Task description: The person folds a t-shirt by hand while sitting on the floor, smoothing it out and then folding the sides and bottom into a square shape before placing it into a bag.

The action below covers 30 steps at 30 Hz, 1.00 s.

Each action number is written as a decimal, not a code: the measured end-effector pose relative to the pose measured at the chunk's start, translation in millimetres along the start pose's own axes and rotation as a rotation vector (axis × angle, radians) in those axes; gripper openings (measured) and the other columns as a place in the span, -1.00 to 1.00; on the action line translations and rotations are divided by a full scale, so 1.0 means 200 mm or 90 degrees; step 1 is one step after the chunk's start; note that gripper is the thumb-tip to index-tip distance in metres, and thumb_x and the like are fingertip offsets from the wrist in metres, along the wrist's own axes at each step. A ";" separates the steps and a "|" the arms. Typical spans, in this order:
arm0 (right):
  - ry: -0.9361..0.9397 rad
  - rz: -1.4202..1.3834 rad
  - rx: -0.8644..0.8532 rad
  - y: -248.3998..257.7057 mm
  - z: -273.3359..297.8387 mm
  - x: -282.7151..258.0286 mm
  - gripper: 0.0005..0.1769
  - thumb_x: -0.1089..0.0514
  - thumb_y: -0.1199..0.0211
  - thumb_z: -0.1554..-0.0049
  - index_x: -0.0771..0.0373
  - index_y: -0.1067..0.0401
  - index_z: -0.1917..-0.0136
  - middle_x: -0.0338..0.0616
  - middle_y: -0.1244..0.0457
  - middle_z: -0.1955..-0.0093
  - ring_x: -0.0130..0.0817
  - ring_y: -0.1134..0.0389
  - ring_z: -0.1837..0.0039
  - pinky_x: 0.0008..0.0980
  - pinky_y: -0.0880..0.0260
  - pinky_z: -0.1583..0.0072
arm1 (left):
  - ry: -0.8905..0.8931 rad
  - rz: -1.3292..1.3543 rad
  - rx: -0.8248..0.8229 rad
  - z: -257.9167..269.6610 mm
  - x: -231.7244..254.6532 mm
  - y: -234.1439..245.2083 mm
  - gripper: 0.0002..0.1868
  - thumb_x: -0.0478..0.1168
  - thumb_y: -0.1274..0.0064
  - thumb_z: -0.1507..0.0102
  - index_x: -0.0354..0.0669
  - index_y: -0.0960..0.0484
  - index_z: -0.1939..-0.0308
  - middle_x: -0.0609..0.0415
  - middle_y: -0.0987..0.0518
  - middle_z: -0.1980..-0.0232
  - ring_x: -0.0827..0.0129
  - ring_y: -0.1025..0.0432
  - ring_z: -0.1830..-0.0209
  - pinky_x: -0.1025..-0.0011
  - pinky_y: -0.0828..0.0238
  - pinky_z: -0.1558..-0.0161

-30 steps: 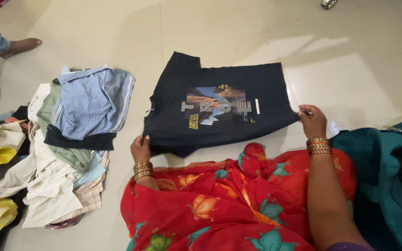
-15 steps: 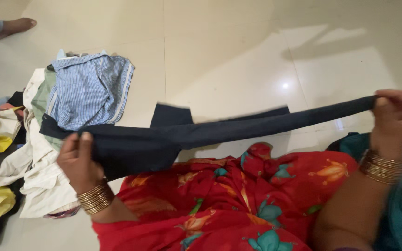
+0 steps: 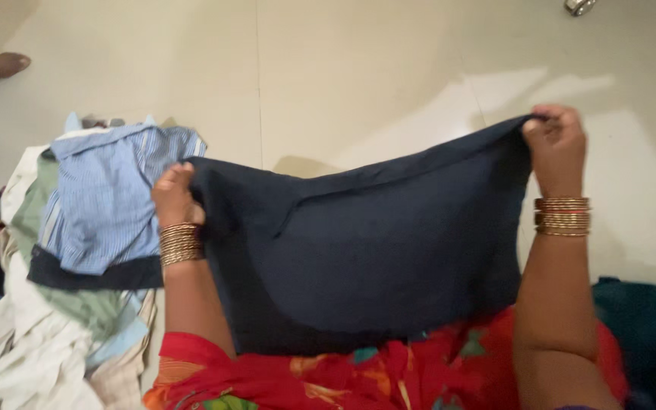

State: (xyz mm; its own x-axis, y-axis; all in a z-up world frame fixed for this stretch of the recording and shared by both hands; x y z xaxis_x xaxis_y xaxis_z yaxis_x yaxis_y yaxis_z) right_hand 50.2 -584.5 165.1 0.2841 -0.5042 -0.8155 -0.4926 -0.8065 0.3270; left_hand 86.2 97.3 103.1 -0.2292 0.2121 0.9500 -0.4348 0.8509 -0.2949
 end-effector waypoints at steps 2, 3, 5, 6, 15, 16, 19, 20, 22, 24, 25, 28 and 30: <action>-0.030 0.056 -0.014 -0.13 -0.03 0.16 -0.73 0.24 -0.31 -0.27 0.33 -0.47 -0.24 -0.19 -0.35 -0.04 -0.50 -0.34 -0.04 -0.48 -0.38 -0.13 | 0.032 0.034 0.004 -0.15 -0.31 -0.03 -0.85 -0.46 -0.23 -0.31 -0.24 -0.55 0.26 0.19 -0.51 0.30 0.53 -0.34 0.35 0.55 -0.32 0.22; -0.054 0.058 -0.031 -0.19 -0.04 0.24 -0.72 0.24 -0.30 -0.25 0.31 -0.46 -0.23 -0.20 -0.36 -0.06 -0.51 -0.35 -0.05 -0.48 -0.39 -0.12 | 0.055 0.008 0.010 -0.19 -0.41 -0.03 -0.89 -0.46 -0.18 -0.28 -0.24 -0.57 0.26 0.15 -0.55 0.30 0.50 -0.38 0.35 0.54 -0.37 0.23; -0.089 0.091 -0.071 -0.26 -0.04 0.37 -0.70 0.26 -0.31 -0.21 0.30 -0.47 -0.22 -0.18 -0.37 -0.07 -0.48 -0.38 -0.05 -0.45 -0.39 -0.10 | 0.104 -0.045 0.021 -0.21 -0.58 -0.11 -0.91 -0.47 -0.10 -0.21 -0.24 -0.60 0.25 0.08 -0.61 0.30 0.45 -0.47 0.36 0.52 -0.46 0.24; -0.099 0.121 -0.096 -0.28 -0.04 0.42 -0.70 0.27 -0.32 -0.19 0.30 -0.47 -0.21 -0.16 -0.37 -0.07 -0.44 -0.38 -0.05 -0.43 -0.39 -0.09 | 0.132 -0.096 0.025 -0.20 -0.63 -0.13 -0.85 -0.47 -0.10 -0.21 -0.18 -0.54 0.21 0.03 -0.61 0.27 0.41 -0.48 0.35 0.48 -0.45 0.26; -0.353 0.168 -0.393 -0.36 -0.29 0.58 -0.76 0.33 -0.35 -0.10 0.28 -0.56 -0.08 -0.08 -0.43 -0.03 -0.28 -0.45 -0.11 -0.32 -0.43 -0.15 | 0.026 -0.642 -0.429 -0.38 -0.67 -0.18 -0.79 -0.42 -0.11 -0.24 -0.21 -0.72 0.06 -0.05 -0.72 0.02 0.26 -0.57 -0.02 0.33 -0.48 -0.06; -0.403 0.169 -0.402 -0.38 -0.36 0.59 -0.76 0.32 -0.36 -0.09 0.28 -0.57 -0.07 -0.09 -0.44 -0.03 -0.30 -0.46 -0.11 -0.32 -0.43 -0.17 | 0.059 -0.684 -0.442 -0.45 -0.66 -0.20 -0.78 -0.40 -0.08 -0.27 -0.16 -0.74 0.05 -0.01 -0.72 0.02 0.29 -0.58 0.00 0.34 -0.50 -0.05; -0.334 0.191 -0.348 -0.50 -0.63 0.69 -0.73 0.28 -0.31 -0.20 0.31 -0.56 -0.18 -0.02 -0.43 -0.06 -0.23 -0.46 -0.14 -0.26 -0.46 -0.22 | 0.135 -0.740 -0.480 -0.71 -0.67 -0.35 -0.73 -0.35 0.02 -0.33 -0.14 -0.77 0.01 0.00 -0.73 0.05 0.11 -0.63 0.09 0.26 -0.57 -0.01; -0.280 0.248 -0.329 -0.55 -0.70 0.73 -0.72 0.23 -0.29 -0.30 0.39 -0.56 -0.25 0.12 -0.42 -0.10 -0.15 -0.45 -0.18 -0.21 -0.48 -0.25 | 0.209 -0.471 -0.323 -0.79 -0.68 -0.40 -0.70 -0.37 0.01 -0.35 -0.20 -0.71 -0.12 -0.05 -0.68 0.00 0.17 -0.59 0.05 0.26 -0.52 -0.05; -0.292 -0.005 -0.135 -0.69 -0.75 0.85 -0.46 0.26 -0.26 -0.18 0.25 -0.30 -0.42 0.00 -0.21 -0.40 -0.17 -0.41 -0.24 -0.28 -0.47 -0.17 | 0.275 -0.064 -0.102 -0.83 -0.73 -0.42 -0.60 -0.35 0.02 -0.39 -0.15 -0.48 -0.33 -0.14 -0.57 -0.08 0.15 -0.53 -0.07 0.21 -0.50 -0.14; -0.190 -0.104 -0.069 -0.82 -0.72 0.96 -0.24 0.30 -0.27 -0.15 0.22 -0.10 -0.57 0.00 -0.04 -0.60 -0.12 -0.26 -0.42 -0.27 -0.36 -0.28 | 0.274 0.207 0.021 -0.81 -0.80 -0.47 -0.42 -0.28 0.04 -0.43 0.10 -0.15 -0.50 -0.17 -0.46 -0.16 -0.01 -0.48 -0.24 0.13 -0.55 -0.23; -0.087 -0.076 -0.098 -0.86 -0.66 0.99 -0.16 0.32 -0.30 -0.18 0.26 -0.02 -0.63 0.07 0.04 -0.66 -0.06 -0.13 -0.55 -0.23 -0.26 -0.43 | 0.260 0.172 0.024 -0.77 -0.81 -0.45 -0.42 -0.26 0.05 -0.40 0.08 -0.13 -0.48 -0.13 -0.45 -0.20 0.07 -0.46 -0.27 0.16 -0.53 -0.22; -0.088 0.174 -0.194 -0.84 -0.44 1.01 -0.20 0.28 -0.34 -0.16 0.23 -0.12 -0.60 0.14 0.22 -0.70 0.03 0.00 -0.62 -0.13 -0.12 -0.53 | 0.183 -0.046 -0.003 -0.51 -0.81 -0.29 -0.48 -0.16 0.05 -0.37 -0.08 -0.22 -0.40 -0.06 -0.46 -0.28 0.19 -0.41 -0.32 0.23 -0.46 -0.20; -0.053 0.155 -0.247 -0.75 -0.17 0.93 -0.30 0.25 -0.26 -0.16 0.22 -0.17 -0.54 0.16 0.11 -0.65 0.06 0.00 -0.62 -0.17 -0.25 -0.42 | 0.035 -0.368 -0.050 -0.29 -0.74 -0.19 -0.59 -0.12 0.00 -0.40 -0.23 -0.44 -0.28 -0.08 -0.55 -0.23 0.15 -0.46 -0.27 0.22 -0.43 -0.23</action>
State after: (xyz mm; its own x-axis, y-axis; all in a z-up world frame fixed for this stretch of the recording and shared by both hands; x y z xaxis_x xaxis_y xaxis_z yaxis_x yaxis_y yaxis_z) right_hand 205.9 -568.2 -19.4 0.1234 -0.6796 -0.7231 -0.1881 -0.7315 0.6554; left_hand 187.4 61.4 -19.9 0.0725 -0.2747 0.9588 -0.4099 0.8682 0.2798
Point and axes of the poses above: each hand's wrist, its own z-axis away from the middle knuckle, its own y-axis out of the back of the hand, x = y × z, the point moved 2 cm from there along -z, towards the middle knuckle
